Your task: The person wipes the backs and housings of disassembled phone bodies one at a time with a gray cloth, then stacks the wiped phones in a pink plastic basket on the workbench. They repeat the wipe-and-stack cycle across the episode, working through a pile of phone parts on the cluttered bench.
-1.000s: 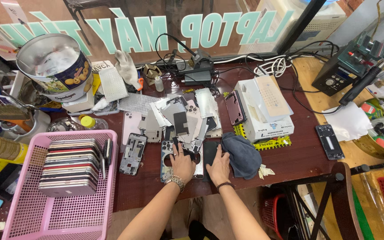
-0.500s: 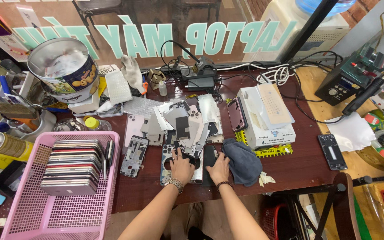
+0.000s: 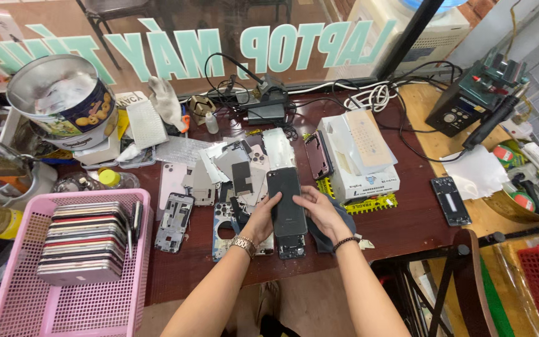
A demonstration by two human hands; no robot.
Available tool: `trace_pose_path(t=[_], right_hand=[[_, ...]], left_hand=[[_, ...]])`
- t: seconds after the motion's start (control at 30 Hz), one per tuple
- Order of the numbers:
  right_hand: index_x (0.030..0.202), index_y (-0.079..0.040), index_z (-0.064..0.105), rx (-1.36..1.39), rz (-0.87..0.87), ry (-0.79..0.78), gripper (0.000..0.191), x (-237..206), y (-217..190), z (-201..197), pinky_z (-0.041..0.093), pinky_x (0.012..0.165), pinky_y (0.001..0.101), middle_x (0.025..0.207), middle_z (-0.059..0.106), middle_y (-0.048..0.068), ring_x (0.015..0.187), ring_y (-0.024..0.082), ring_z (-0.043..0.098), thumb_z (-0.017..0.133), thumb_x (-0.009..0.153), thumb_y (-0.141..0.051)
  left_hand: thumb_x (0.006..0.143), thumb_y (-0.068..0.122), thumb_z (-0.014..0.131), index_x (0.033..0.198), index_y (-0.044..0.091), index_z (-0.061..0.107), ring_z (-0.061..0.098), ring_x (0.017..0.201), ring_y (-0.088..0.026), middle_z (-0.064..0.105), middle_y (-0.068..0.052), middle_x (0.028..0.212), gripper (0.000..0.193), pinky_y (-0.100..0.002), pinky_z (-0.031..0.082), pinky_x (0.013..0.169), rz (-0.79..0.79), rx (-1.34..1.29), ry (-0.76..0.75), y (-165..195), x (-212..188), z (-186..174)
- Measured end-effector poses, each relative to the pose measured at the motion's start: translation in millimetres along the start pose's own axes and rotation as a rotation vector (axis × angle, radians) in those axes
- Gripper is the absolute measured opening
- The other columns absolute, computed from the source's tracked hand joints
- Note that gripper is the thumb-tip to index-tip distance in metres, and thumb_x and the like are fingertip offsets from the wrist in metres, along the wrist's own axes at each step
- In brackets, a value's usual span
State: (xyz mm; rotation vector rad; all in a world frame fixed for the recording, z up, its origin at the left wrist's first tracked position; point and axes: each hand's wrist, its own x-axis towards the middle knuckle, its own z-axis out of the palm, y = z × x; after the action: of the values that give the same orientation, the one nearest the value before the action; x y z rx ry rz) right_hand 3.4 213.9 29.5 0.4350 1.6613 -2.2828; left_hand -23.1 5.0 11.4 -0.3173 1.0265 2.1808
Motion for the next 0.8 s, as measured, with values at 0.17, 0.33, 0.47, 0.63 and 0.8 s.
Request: trace_pose_path(t=[0.17, 0.33, 0.47, 0.63, 0.8], right_hand=[[0.142, -0.019, 0.053, -1.205, -0.102, 0.494, 0.070, -31, 8, -4, 0.046, 0.098, 0.0458, 0.139, 0.052, 0.018, 0.124, 0.036, 0.052, 0.086, 0.081, -0.026], [0.145, -0.030, 0.053, -1.437, -0.095, 0.405, 0.080, -43, 15, -12, 0.047, 0.105, 0.0436, 0.140, 0.050, 0.012, 0.128, 0.036, 0.049, 0.079, 0.072, -0.011], [0.145, -0.023, 0.054, -1.067, -0.320, 0.504, 0.066, -22, -30, 17, 0.049, 0.108, 0.0449, 0.129, 0.059, 0.014, 0.125, 0.035, 0.058, 0.072, 0.081, -0.026], [0.141, -0.015, 0.062, -1.372, -0.828, 0.366, 0.063, -27, -36, 135, 0.028, 0.108, 0.0675, 0.143, 0.045, 0.030, 0.134, 0.053, 0.038, 0.076, 0.087, -0.044], [0.137, -0.016, 0.060, -1.133, -0.785, 0.458, 0.048, -28, -47, 179, 0.041, 0.108, 0.0501, 0.143, 0.050, 0.020, 0.132, 0.042, 0.047, 0.067, 0.092, -0.033]], left_hand=[[0.102, 0.029, 0.060, 0.133, 0.005, 0.058, 0.065, 0.113, -0.021, 0.068, -0.007, 0.124, 0.040, -0.037, 0.056, 0.096, 0.049, -0.064, -0.101, 12, 6, 13], [0.105, 0.044, 0.047, 0.140, 0.008, 0.057, 0.066, 0.115, -0.019, 0.069, -0.006, 0.129, 0.052, -0.035, 0.053, 0.101, 0.092, -0.228, -0.054, 33, 1, 0], [0.105, 0.047, 0.041, 0.141, 0.010, 0.056, 0.064, 0.119, -0.022, 0.066, -0.008, 0.132, 0.054, -0.039, 0.051, 0.105, 0.142, -0.194, 0.005, 45, -5, -4], [0.103, 0.055, 0.035, 0.140, 0.012, 0.056, 0.064, 0.121, -0.022, 0.066, -0.008, 0.134, 0.060, -0.040, 0.051, 0.105, 0.106, -0.338, 0.045, 45, -16, 9], [0.102, 0.054, 0.038, 0.141, 0.014, 0.056, 0.064, 0.121, -0.018, 0.068, -0.005, 0.132, 0.058, -0.037, 0.053, 0.104, 0.124, -0.294, 0.034, 64, -36, 9]])
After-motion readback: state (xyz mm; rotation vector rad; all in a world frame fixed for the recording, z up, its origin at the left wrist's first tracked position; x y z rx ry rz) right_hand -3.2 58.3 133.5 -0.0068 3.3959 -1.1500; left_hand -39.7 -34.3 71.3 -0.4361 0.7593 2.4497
